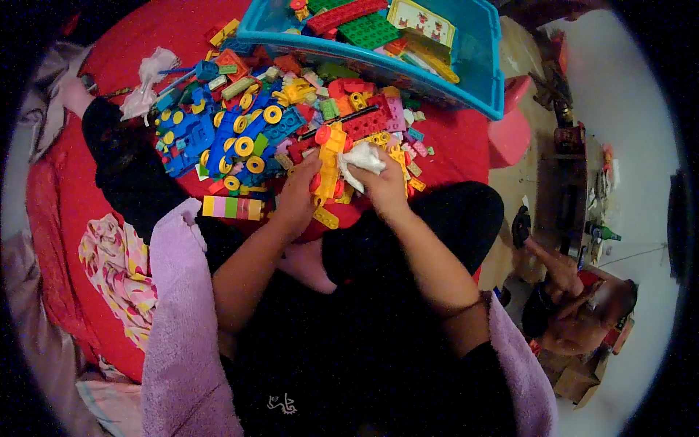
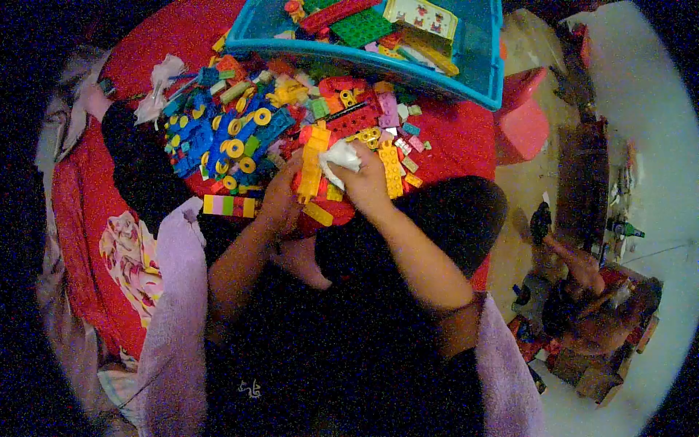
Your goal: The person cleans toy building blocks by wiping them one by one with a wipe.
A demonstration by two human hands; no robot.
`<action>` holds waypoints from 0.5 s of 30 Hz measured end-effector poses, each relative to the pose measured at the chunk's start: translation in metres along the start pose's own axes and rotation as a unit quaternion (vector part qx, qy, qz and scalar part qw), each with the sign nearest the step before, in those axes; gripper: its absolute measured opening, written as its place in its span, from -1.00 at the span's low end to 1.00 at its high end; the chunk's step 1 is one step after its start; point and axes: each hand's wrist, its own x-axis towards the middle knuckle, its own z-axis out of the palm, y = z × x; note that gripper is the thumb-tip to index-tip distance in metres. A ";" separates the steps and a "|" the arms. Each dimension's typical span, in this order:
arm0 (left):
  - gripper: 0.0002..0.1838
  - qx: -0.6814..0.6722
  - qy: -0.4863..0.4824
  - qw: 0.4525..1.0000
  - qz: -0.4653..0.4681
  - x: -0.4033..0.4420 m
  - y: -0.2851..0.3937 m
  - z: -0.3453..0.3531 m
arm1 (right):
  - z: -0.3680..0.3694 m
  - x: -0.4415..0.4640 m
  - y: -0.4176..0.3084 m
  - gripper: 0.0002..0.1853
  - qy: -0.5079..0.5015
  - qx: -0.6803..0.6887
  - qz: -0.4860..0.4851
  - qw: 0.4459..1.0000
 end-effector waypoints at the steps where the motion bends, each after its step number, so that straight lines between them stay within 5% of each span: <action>1: -0.51 0.011 -0.005 0.999 0.030 0.001 -0.003 0.000 | 0.005 -0.001 0.005 -0.75 0.080 -0.176 -0.243 0.951; 6: -0.47 -0.093 0.015 0.988 -0.120 -0.006 0.042 0.006 | 0.009 -0.008 0.007 -0.70 0.042 -0.298 -0.295 0.907; 10: -0.45 -0.047 0.017 0.993 -0.105 -0.007 0.042 0.004 | 0.007 -0.003 0.011 -0.71 0.053 -0.333 -0.244 0.909; 13: -0.46 -0.072 0.038 0.989 -0.120 -0.007 0.040 0.005 | 0.003 0.004 0.022 -0.71 0.025 -0.250 -0.138 0.958; 15: -0.47 0.065 0.018 0.995 -0.073 -0.010 0.039 0.003 | 0.005 0.003 0.023 -0.70 0.059 -0.144 -0.088 0.984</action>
